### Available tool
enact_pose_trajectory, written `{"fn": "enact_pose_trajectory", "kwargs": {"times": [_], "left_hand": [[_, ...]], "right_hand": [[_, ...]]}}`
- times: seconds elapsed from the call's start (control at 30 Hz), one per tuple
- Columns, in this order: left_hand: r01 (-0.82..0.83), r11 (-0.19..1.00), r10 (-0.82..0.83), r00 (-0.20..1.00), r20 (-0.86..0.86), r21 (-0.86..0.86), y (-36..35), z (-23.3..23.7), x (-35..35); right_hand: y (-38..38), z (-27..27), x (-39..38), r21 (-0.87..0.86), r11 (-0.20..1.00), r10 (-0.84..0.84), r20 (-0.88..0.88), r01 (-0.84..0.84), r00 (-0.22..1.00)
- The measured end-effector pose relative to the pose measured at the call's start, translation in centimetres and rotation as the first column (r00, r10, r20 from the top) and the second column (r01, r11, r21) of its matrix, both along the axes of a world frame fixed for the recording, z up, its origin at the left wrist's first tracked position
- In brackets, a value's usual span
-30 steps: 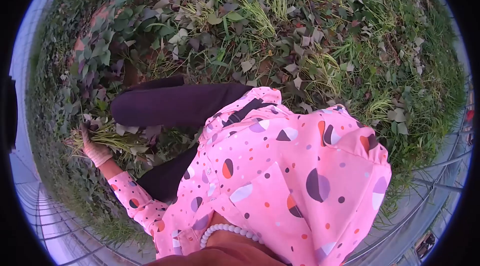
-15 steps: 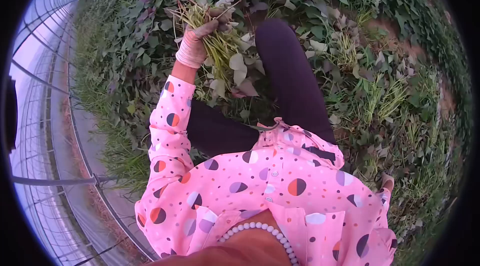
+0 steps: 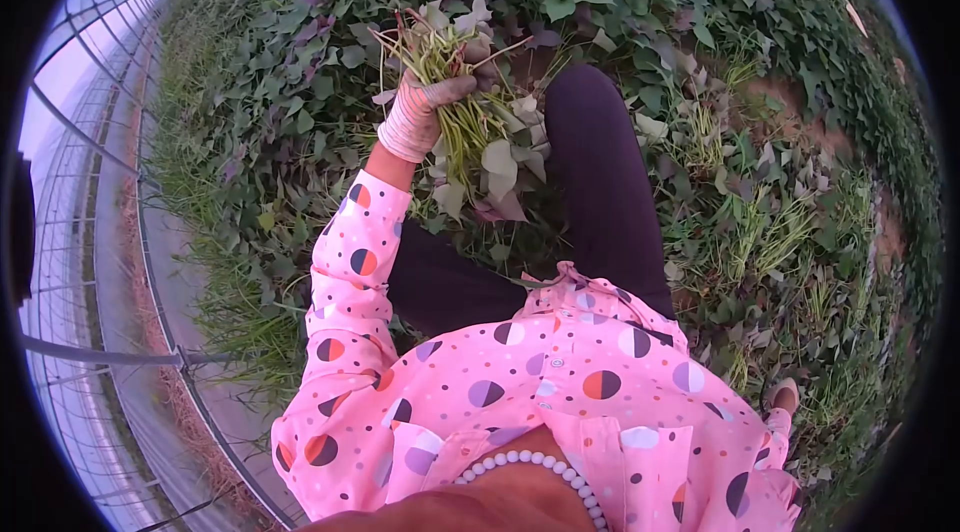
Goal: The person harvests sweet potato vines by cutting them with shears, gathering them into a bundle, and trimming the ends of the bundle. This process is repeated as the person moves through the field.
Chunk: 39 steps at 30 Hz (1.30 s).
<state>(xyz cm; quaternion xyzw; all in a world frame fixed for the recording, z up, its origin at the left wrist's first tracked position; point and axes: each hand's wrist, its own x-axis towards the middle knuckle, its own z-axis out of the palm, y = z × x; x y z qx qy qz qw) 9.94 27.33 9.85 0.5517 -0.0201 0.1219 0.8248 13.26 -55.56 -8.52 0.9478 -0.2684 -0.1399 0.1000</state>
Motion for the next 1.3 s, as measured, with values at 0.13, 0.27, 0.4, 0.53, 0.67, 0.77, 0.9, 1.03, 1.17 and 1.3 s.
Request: {"fn": "enact_pose_trajectory", "kwargs": {"times": [0.13,0.27,0.4,0.53,0.67,0.77,0.9,1.03,1.17,1.3], "left_hand": [[-0.002,1.000,0.002,1.000,0.007,-0.016,-0.5,0.4,-0.1],[0.002,1.000,-0.002,1.000,-0.013,-0.002,-0.8,0.6,-0.4],[-0.050,0.998,0.049,0.999,0.008,0.034,-0.4,0.3,-0.4],[-0.016,1.000,0.015,0.999,0.034,0.020,-0.8,1.4,-0.5],[-0.063,0.994,0.065,0.998,-0.015,0.085,0.5,0.2,-0.5],[-0.147,0.985,0.148,0.989,-0.011,0.088,-0.3,1.1,-0.8],[-0.052,0.996,0.051,0.999,0.016,0.072,-0.6,2.8,-1.2],[-0.061,0.990,0.074,0.991,-0.109,0.124,1.1,0.9,-1.2],[-0.117,0.989,0.128,0.983,-0.133,0.085,0.5,1.9,-1.3],[-0.180,0.976,0.200,0.962,-0.187,0.120,0.9,1.4,-1.1]], "right_hand": [[-0.1,0.9,5.5,0.099,0.990,0.082,0.156,-0.098,0.984],[9.7,-0.1,15.4,0.740,0.582,-0.106,0.479,-0.336,0.871],[37.4,16.4,12.7,0.847,0.003,-0.131,0.528,-0.532,0.839],[51.7,25.7,10.2,0.776,-0.268,0.259,0.628,-0.570,0.734],[61.9,25.4,10.7,0.614,-0.372,0.575,0.741,-0.696,0.346],[66.6,26.0,9.4,0.690,-0.397,0.636,0.682,-0.606,0.360],[70.1,24.1,10.0,0.659,-0.550,0.592,0.741,-0.513,0.317],[70.5,23.9,9.6,0.793,-0.576,0.605,0.577,-0.199,0.548],[71.4,22.0,10.0,0.749,-0.654,0.484,0.523,-0.107,0.702],[71.7,21.3,10.8,0.681,-0.730,0.402,0.497,-0.058,0.769]]}}
